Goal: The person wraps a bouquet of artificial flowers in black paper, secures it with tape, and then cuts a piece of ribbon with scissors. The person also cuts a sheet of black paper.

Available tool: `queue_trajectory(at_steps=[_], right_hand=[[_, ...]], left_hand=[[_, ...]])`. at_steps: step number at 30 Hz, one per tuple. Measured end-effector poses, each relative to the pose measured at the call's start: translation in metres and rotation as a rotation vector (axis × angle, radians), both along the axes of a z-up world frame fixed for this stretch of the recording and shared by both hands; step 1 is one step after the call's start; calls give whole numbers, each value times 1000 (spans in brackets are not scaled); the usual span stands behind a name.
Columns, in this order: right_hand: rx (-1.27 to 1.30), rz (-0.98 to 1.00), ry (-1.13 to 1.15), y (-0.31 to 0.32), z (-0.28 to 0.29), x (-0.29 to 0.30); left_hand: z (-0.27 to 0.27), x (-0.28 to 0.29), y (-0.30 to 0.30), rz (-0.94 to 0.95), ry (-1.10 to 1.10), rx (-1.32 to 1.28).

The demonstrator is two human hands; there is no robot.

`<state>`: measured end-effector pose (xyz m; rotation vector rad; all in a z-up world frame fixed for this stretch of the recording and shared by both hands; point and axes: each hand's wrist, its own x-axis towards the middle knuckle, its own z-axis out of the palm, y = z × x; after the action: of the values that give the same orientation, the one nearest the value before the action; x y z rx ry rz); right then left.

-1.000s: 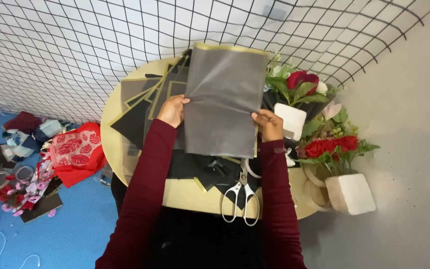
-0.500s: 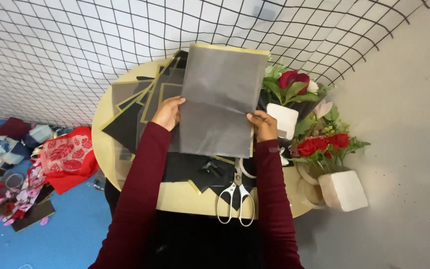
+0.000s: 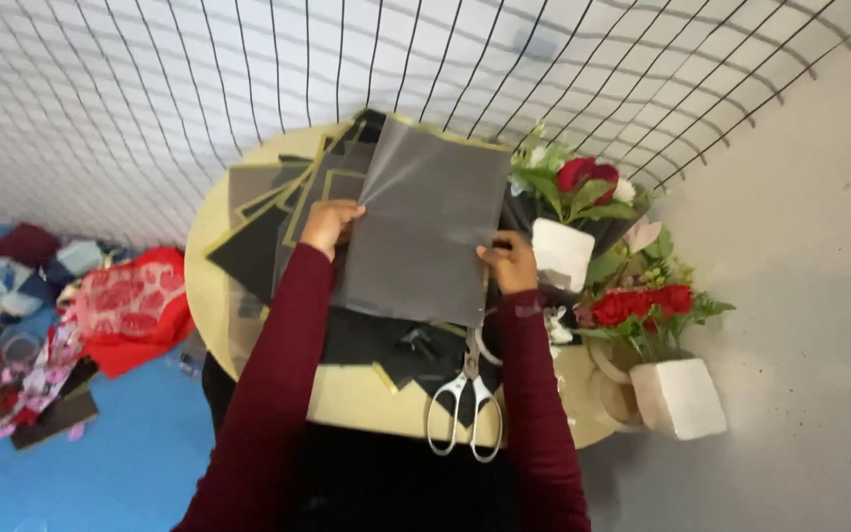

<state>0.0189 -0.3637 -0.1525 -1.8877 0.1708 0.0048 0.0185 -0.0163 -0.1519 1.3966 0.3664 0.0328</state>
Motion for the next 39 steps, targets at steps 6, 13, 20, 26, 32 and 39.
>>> queue_trajectory(at_steps=[6,13,20,26,32,39], right_hand=[[-851,58,-126,54,86,-31],[-970,576,-802,148,140,16],[-1364,955,-614,215,96,59],[-1692,1047,-713,219,114,80],[-1723,955,-628,202,164,128],[-1540,775,-549,156,152,183]], left_hand=[[-42,23,5,64,-81,54],[0,-4,0,34,-117,171],[-21,13,5,-45,-110,313],[10,-1,5,-138,-111,360],[-1,5,13,-192,-96,265],[5,-5,9,-186,-116,249]])
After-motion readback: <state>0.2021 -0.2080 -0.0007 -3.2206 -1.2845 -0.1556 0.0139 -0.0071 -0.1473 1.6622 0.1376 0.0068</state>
